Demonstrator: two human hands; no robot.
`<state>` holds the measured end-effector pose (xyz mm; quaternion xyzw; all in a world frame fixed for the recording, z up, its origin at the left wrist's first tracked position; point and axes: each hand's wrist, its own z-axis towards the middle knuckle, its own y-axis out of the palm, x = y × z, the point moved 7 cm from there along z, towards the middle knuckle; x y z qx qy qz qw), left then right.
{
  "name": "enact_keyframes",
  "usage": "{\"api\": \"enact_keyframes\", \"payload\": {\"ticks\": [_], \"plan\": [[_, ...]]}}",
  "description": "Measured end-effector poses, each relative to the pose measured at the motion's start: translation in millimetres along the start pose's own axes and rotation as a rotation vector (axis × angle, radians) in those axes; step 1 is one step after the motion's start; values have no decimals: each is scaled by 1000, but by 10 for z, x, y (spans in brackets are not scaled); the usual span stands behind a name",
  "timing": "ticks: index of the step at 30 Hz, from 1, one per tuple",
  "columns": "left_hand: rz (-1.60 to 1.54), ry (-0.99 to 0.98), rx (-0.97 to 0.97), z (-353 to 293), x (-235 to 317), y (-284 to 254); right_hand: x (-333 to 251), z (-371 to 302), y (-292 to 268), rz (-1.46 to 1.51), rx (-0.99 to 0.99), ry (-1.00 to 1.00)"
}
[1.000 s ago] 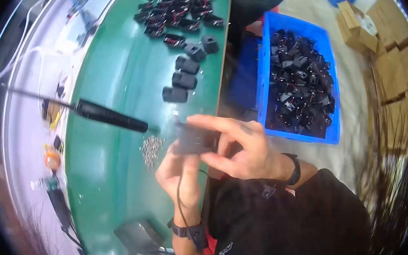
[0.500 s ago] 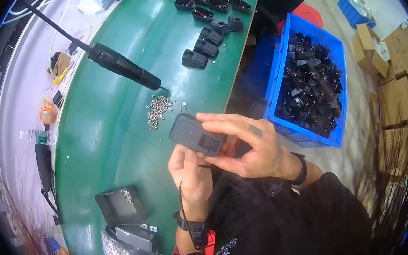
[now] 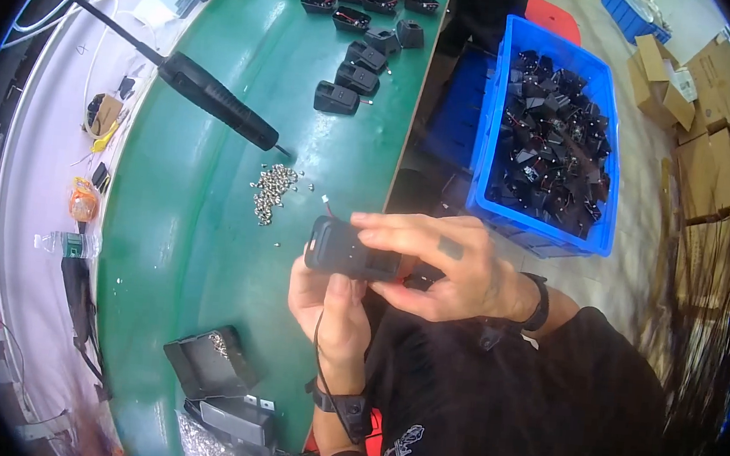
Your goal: Assembling small electronic component housings on a factory assembly line.
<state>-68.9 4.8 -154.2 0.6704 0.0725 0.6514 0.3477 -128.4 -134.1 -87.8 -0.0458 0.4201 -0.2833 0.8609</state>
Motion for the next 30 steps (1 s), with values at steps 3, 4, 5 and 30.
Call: {"api": "enact_keyframes", "payload": {"ticks": [3,4,5,30], "plan": [[-55,-35,4,-58,-84,-37,-49,-36,-30,-61,-15,-80],[-103,-57,2,-85,-128,-48,-24,-74,-30,-59,-20,-66],[-130,-55,11,-84,-151,-5,-2,-110,-34,-64,-16,-70],[356,25,-15,-66,-368,119,351,-576,-10,34,42,80]]}}
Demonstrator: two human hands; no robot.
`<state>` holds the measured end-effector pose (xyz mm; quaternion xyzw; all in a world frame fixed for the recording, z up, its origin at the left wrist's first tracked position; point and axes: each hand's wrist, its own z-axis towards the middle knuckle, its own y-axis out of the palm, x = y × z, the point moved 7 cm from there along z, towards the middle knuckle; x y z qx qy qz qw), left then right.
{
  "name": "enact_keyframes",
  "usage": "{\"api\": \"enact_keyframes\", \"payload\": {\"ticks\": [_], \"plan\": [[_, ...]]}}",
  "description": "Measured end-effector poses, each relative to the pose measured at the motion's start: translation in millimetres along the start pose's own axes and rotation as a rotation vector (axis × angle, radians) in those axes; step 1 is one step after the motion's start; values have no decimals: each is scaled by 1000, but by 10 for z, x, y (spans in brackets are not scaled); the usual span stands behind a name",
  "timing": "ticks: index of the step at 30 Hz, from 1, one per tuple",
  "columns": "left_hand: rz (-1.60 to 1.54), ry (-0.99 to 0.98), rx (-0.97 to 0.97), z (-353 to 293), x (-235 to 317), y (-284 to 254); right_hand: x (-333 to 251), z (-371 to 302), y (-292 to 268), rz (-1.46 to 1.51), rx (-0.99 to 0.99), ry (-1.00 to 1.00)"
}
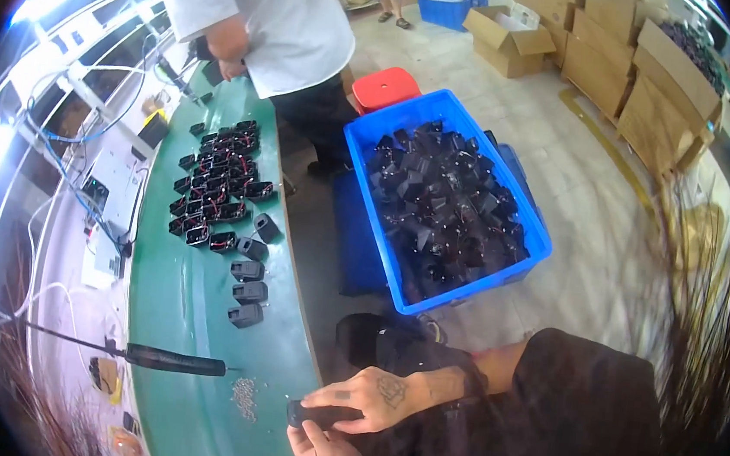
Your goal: Assembling small electronic component housings on a factory assembly line.
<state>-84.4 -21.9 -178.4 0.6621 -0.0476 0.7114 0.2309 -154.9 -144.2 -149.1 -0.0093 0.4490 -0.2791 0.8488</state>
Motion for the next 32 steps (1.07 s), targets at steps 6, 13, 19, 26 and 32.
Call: {"api": "enact_keyframes", "payload": {"ticks": [6,13,19,26,32], "plan": [[112,-87,90,-86,-89,46,123,-61,22,113,-45,-8],[254,-74,58,-155,-31,240,179,-320,-303,72,57,6],[293,-324,-276,-177,-439,880,467,-800,-878,-32,226,179],[483,-272,-423,39,-653,897,1505,-1835,-1388,878,822,898],[510,-119,-79,265,-352,174,1863,-1612,-1466,1305,745,712]]}}
